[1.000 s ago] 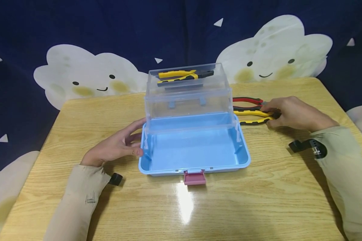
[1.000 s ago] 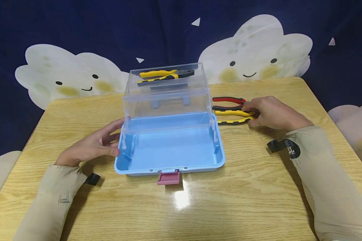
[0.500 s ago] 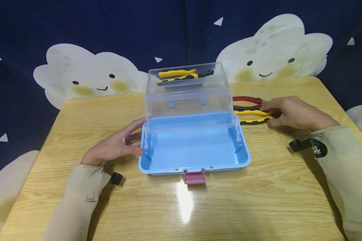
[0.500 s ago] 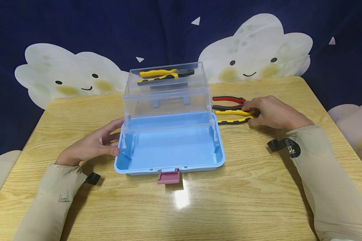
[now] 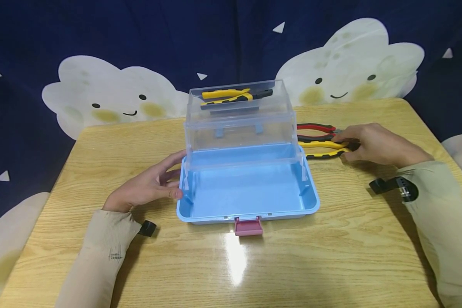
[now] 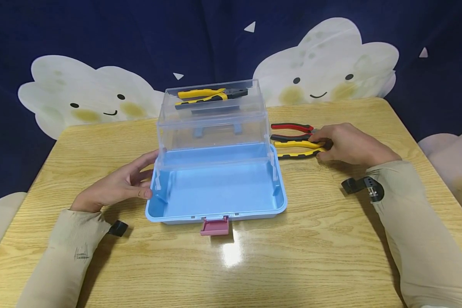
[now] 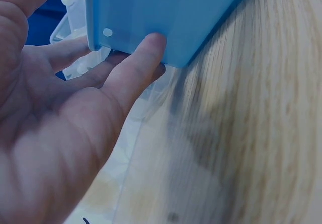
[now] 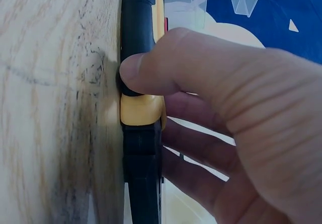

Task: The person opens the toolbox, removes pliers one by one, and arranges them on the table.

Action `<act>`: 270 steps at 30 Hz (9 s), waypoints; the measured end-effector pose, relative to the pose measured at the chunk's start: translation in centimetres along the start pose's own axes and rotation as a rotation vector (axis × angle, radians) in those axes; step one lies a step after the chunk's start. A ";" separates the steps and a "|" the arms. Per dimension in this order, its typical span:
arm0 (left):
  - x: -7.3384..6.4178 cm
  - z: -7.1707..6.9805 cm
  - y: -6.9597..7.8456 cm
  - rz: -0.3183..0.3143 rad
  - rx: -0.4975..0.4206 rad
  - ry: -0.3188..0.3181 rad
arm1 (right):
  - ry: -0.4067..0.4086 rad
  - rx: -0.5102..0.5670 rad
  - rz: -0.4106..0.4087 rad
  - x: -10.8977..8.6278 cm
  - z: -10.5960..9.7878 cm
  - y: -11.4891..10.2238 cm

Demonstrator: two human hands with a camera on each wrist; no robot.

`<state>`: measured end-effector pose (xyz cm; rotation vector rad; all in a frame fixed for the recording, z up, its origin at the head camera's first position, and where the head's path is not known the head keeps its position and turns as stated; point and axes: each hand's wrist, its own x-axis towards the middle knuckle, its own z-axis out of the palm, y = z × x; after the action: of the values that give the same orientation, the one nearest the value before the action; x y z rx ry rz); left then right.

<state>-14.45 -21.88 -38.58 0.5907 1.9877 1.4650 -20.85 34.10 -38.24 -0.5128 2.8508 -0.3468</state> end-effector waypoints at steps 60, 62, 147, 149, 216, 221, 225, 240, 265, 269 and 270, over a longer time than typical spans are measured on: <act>-0.2 0.1 0.3 0.032 -0.056 -0.029 | 0.172 0.016 -0.017 -1.0 -1.2 -1.3; -0.2 0.0 0.3 0.031 -0.060 -0.027 | 0.181 0.015 -0.027 -0.9 -1.2 -1.5; -0.2 0.0 0.1 0.025 -0.071 -0.015 | 0.367 -0.315 -0.609 6.0 -11.6 -15.9; -0.2 0.0 0.1 0.024 -0.080 -0.018 | 0.357 -0.314 -0.600 6.4 -11.7 -16.2; -0.6 1.8 1.5 0.008 -0.112 -0.017 | -0.196 -0.283 -0.165 15.0 -11.1 -21.8; -0.6 1.8 1.3 0.007 -0.112 -0.016 | -0.203 -0.246 -0.131 15.1 -10.9 -21.8; -0.6 1.6 1.2 0.009 -0.112 -0.012 | -0.210 -0.231 -0.136 15.3 -10.9 -21.8; 0.1 2.1 0.8 0.008 -0.128 -0.023 | -0.275 -0.256 -0.167 15.4 -11.3 -20.7; 0.7 1.8 0.8 0.009 -0.108 -0.035 | -0.262 -0.300 -0.152 14.5 -12.3 -19.8; 1.0 1.8 0.8 0.013 -0.103 -0.040 | -0.268 -0.314 -0.162 14.4 -12.4 -19.6; 1.0 1.8 0.8 0.016 -0.103 -0.041 | -0.270 -0.319 -0.165 14.4 -12.5 -19.6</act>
<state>-13.98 -19.77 -38.43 0.5891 1.8680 1.5419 -31.08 13.34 -23.68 -0.7911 2.6136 0.1467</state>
